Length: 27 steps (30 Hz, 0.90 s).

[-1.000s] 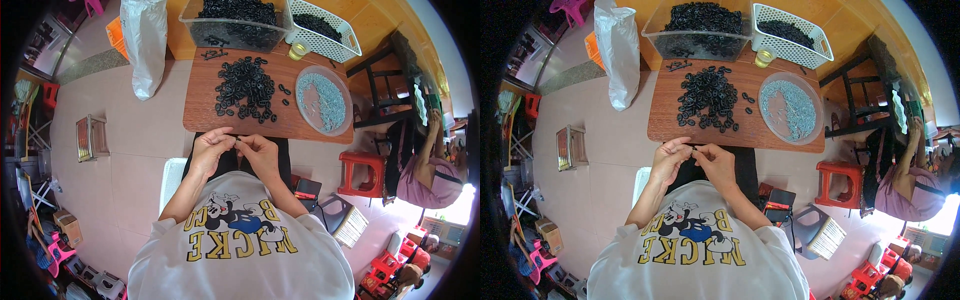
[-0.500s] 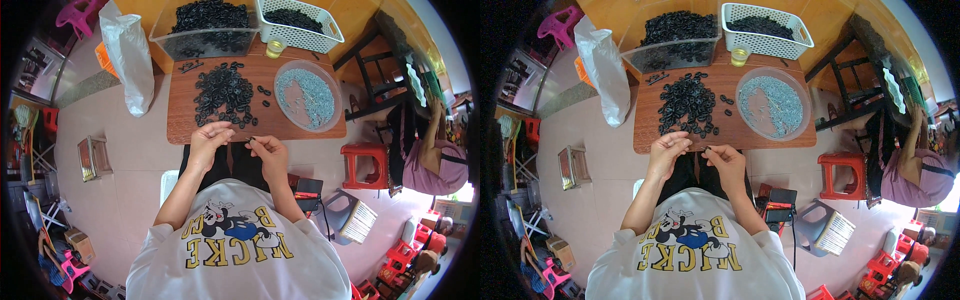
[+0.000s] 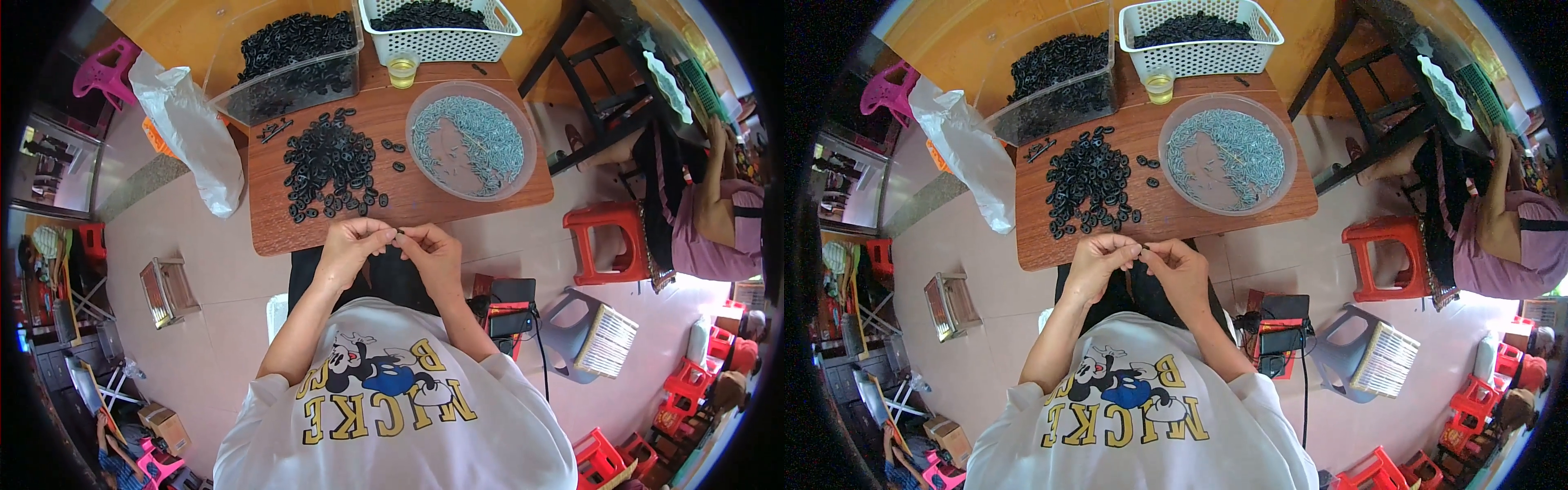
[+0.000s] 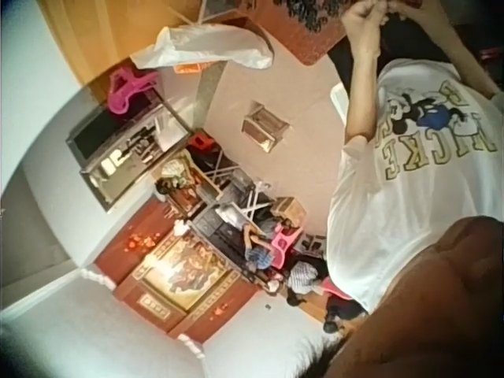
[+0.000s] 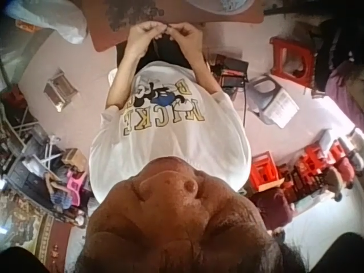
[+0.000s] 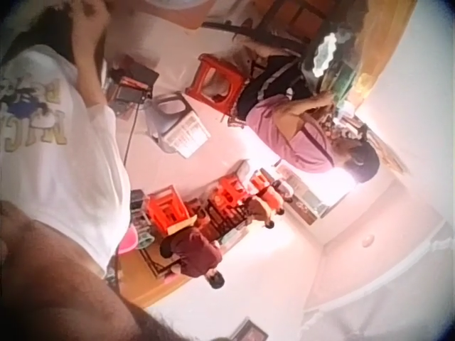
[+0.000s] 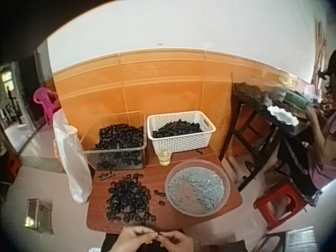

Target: The person assembles small rubber components by hand on a work table.

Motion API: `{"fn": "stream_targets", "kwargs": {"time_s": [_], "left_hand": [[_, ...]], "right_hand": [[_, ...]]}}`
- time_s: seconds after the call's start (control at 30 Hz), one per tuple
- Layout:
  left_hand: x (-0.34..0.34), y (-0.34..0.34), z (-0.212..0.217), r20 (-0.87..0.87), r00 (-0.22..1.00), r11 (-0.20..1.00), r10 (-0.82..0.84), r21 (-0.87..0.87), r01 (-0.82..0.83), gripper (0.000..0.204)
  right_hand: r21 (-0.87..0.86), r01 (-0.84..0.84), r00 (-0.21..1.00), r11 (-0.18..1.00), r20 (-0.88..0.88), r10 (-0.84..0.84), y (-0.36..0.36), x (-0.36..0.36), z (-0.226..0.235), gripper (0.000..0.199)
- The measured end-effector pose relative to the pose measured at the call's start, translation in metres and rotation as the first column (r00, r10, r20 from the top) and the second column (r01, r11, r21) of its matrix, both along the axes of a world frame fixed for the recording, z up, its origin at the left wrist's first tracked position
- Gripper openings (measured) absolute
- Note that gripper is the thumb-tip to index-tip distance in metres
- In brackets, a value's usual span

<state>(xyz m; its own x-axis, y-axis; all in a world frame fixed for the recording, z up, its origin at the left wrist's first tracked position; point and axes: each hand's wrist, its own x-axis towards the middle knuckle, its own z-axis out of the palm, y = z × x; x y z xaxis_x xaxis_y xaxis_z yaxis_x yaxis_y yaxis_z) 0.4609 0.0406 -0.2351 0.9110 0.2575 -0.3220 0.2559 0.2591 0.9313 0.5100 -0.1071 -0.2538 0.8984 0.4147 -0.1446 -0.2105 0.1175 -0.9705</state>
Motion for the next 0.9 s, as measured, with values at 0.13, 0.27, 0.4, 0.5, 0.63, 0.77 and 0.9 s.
{"fn": "stream_targets", "kwargs": {"time_s": [0.13,0.27,0.4,0.5,0.63,0.77,0.9], "left_hand": [[-0.005,0.0,-0.01,-0.017,1.0,0.999,-0.021,0.044,0.022,0.011],[-0.005,-0.001,-0.008,-0.02,0.999,0.999,-0.031,0.007,0.032,0.011],[-0.001,-0.005,-0.002,-0.028,0.999,1.0,-0.023,-0.006,0.023,0.011],[0.004,-0.004,-0.003,-0.017,1.0,1.0,-0.023,0.012,0.023,0.011],[0.013,0.003,-0.003,0.015,0.998,0.937,0.059,0.345,-0.061,0.013],[0.026,0.005,-0.003,0.283,0.947,0.287,-0.152,0.93,-0.232,0.026],[0.035,0.003,-0.007,0.193,0.948,0.204,-0.255,0.968,-0.142,0.025]], "right_hand": [[-0.058,-0.024,1.0,0.998,0.007,0.025,0.0,-0.003,-0.005,0.01],[-0.006,-0.03,0.999,1.0,-0.035,0.03,-0.003,-0.002,-0.011,0.01],[0.091,0.015,0.998,0.996,-0.055,-0.01,-0.006,-0.002,-0.008,0.01],[0.098,0.053,0.998,0.994,-0.047,-0.049,-0.009,-0.002,-0.008,0.011],[0.144,0.118,0.992,0.983,-0.056,-0.111,-0.016,0.002,-0.009,0.01],[0.153,0.141,0.989,0.978,-0.065,-0.132,-0.018,0.004,-0.009,0.009],[0.153,0.144,0.988,0.978,-0.073,-0.134,-0.021,0.003,-0.005,0.008]]}}
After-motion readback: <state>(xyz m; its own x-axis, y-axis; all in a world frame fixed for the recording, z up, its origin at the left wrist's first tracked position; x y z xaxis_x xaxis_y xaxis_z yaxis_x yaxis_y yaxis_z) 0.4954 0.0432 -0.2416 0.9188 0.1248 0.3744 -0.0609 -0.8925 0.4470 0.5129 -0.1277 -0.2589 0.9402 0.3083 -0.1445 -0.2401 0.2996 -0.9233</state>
